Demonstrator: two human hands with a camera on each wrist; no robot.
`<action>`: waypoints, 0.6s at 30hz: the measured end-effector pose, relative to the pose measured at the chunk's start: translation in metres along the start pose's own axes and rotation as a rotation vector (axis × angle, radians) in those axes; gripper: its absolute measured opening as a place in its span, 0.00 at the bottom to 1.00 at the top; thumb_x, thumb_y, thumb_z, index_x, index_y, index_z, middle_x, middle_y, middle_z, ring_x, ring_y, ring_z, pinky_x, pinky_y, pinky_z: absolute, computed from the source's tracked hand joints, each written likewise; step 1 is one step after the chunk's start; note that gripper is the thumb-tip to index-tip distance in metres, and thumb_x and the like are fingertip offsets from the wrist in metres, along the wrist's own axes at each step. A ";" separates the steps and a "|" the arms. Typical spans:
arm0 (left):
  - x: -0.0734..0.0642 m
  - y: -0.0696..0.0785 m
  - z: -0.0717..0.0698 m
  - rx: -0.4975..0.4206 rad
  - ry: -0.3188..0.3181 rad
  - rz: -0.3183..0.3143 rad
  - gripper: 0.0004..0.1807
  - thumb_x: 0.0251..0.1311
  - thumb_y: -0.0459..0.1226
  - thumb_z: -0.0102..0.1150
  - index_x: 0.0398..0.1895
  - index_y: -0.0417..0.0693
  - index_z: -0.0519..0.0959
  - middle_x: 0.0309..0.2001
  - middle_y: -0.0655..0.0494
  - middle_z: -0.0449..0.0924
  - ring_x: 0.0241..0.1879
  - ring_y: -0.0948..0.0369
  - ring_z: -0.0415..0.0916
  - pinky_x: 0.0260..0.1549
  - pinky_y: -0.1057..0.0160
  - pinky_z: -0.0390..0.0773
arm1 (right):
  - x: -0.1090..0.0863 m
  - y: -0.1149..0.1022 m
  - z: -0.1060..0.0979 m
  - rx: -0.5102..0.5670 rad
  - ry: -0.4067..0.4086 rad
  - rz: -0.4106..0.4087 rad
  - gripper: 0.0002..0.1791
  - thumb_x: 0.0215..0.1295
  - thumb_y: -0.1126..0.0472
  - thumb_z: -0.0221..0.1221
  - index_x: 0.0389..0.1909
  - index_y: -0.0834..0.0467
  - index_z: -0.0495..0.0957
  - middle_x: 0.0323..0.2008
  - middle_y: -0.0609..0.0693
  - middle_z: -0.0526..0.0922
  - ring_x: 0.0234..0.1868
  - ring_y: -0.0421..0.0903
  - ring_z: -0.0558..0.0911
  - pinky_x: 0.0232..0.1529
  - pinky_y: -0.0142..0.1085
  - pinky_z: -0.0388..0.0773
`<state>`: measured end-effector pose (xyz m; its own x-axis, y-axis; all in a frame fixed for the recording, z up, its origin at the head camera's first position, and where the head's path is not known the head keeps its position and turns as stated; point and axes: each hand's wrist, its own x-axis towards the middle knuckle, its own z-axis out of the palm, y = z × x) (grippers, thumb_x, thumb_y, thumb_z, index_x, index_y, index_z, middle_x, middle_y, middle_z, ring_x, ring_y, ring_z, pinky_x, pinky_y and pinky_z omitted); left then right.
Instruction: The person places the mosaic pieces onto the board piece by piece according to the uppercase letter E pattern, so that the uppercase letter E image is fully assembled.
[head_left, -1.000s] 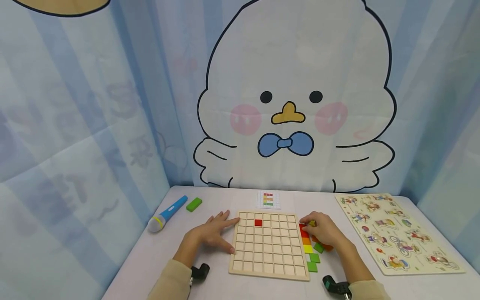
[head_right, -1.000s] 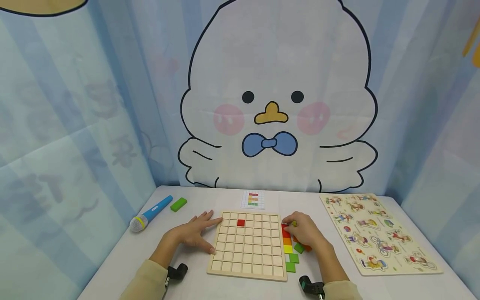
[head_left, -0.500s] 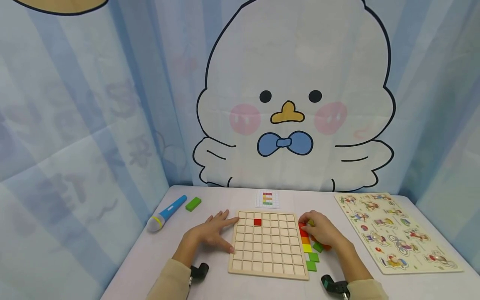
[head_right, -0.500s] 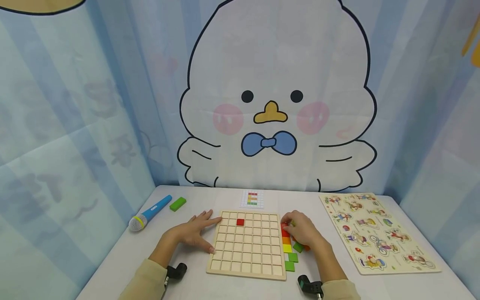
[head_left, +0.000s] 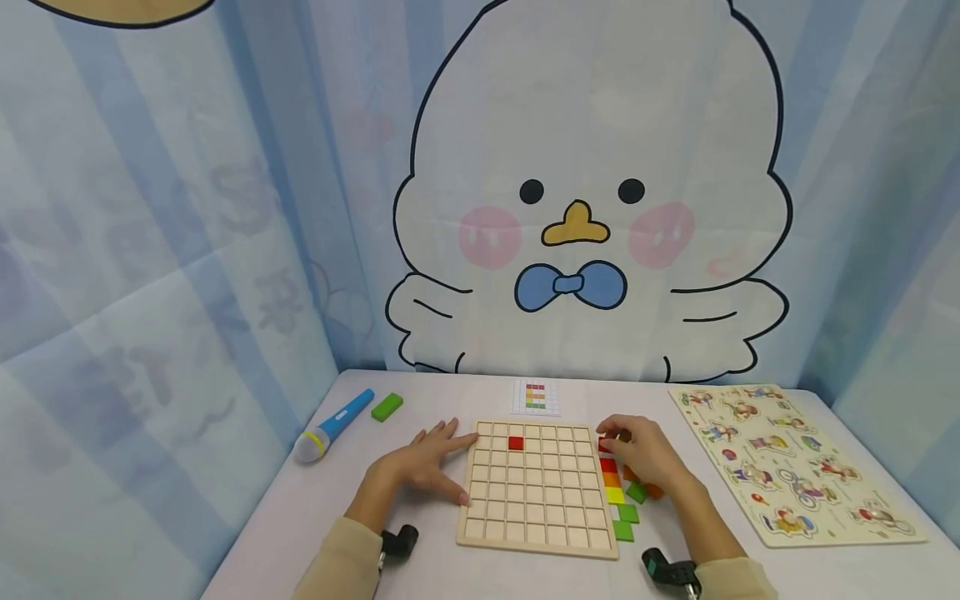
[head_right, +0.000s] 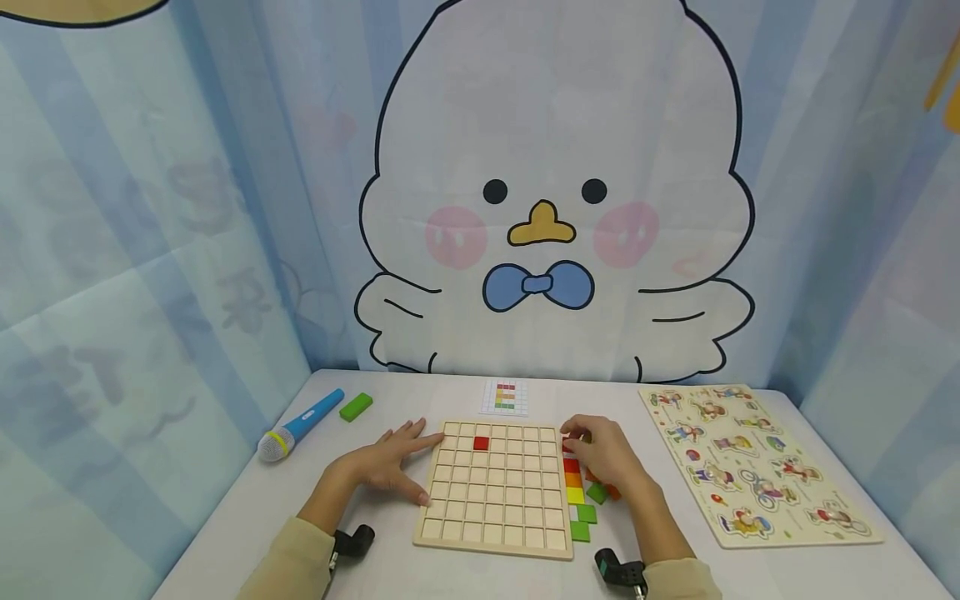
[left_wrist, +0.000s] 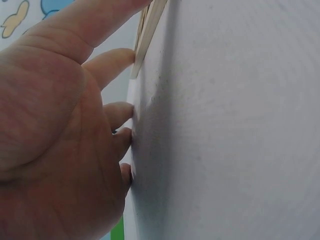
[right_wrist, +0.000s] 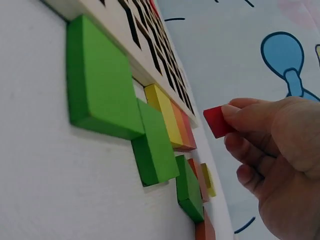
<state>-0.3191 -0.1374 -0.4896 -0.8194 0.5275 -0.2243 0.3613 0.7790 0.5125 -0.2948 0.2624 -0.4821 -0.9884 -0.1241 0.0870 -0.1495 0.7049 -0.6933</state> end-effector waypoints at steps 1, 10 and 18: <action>0.000 0.000 0.000 0.001 0.000 -0.001 0.59 0.46 0.61 0.79 0.82 0.66 0.59 0.85 0.43 0.39 0.85 0.44 0.32 0.82 0.38 0.36 | 0.000 -0.001 -0.001 0.016 0.007 -0.003 0.10 0.73 0.64 0.62 0.51 0.54 0.85 0.39 0.49 0.83 0.38 0.47 0.76 0.32 0.32 0.75; 0.000 0.000 0.000 0.010 -0.009 -0.011 0.59 0.46 0.62 0.79 0.82 0.67 0.60 0.85 0.43 0.40 0.85 0.43 0.32 0.82 0.38 0.36 | 0.001 -0.012 -0.003 0.202 0.018 -0.058 0.15 0.75 0.63 0.60 0.59 0.61 0.83 0.41 0.53 0.88 0.38 0.48 0.84 0.41 0.27 0.83; 0.000 0.000 0.001 0.001 -0.006 -0.011 0.59 0.46 0.62 0.79 0.82 0.67 0.60 0.86 0.43 0.40 0.85 0.44 0.33 0.82 0.38 0.36 | 0.002 -0.021 0.004 0.296 0.006 -0.098 0.19 0.75 0.66 0.60 0.63 0.66 0.79 0.47 0.59 0.86 0.42 0.55 0.88 0.46 0.24 0.83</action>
<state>-0.3191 -0.1374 -0.4901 -0.8207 0.5211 -0.2343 0.3530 0.7848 0.5094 -0.2935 0.2445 -0.4700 -0.9700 -0.1767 0.1672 -0.2312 0.4561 -0.8594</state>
